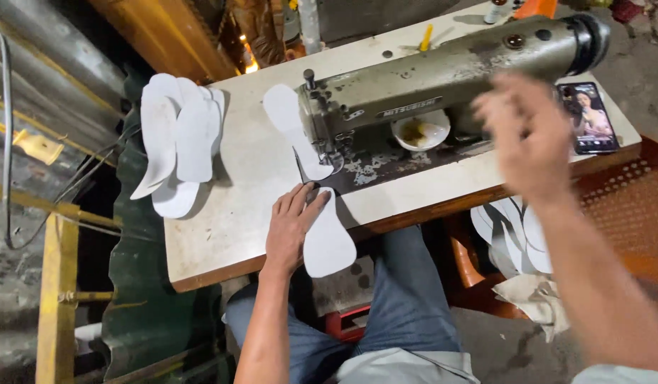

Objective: The person uses a sewing machine to stitch white shoe insoles. They guide the insoles under the needle, feed them through the machine, and then remove the stitched pieces to place them on a pile.

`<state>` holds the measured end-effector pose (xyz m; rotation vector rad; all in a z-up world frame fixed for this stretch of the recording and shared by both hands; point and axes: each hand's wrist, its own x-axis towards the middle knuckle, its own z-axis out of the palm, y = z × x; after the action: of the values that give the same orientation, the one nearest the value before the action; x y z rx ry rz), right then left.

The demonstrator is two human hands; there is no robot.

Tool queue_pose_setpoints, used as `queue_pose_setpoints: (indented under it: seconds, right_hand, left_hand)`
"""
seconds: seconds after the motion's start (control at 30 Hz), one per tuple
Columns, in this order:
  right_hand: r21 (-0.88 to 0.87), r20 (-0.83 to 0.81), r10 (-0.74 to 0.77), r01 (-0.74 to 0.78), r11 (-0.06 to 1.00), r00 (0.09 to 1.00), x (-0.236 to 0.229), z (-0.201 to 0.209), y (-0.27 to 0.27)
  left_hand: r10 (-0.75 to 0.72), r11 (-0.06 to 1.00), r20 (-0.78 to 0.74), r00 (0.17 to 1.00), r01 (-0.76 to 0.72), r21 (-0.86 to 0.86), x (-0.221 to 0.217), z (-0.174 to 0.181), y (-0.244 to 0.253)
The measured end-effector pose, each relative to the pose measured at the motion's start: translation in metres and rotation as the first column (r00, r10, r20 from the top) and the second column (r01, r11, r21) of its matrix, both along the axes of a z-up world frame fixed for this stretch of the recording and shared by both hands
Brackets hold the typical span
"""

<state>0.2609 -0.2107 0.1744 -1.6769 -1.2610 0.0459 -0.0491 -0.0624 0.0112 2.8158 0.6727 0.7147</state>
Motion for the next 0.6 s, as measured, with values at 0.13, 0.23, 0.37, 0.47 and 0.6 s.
queue_pose_setpoints:
  seconds: [0.13,0.23,0.37,0.47,0.6]
  right_hand:
    - [0.245,0.407,-0.049,-0.058,0.968,0.912,0.102,-0.021,0.019]
    - [0.243,0.635,-0.259,0.13,0.961,0.728,0.15,-0.017,0.021]
    - [0.202,0.671,-0.291,0.209,0.957,0.682,0.207,-0.028,0.031]
    - [0.109,0.623,-0.351,0.367,0.924,0.699,0.252,-0.053,0.046]
    - [0.064,0.557,-0.417,0.464,0.884,0.718,0.322,-0.098,0.07]
  left_hand:
    - [-0.01,1.0,0.041,0.999,0.009,0.016,0.0,0.0,-0.001]
    - [-0.049,0.999,0.008,0.999,0.049,0.013,-0.001,-0.004,0.001]
    - [-0.041,0.998,-0.004,0.999,0.041,0.046,0.004,-0.008,0.001]
    - [-0.021,0.998,-0.043,0.999,0.024,0.063,0.004,-0.009,0.002]
    - [0.016,0.991,-0.131,0.991,0.002,0.132,0.003,-0.019,0.006]
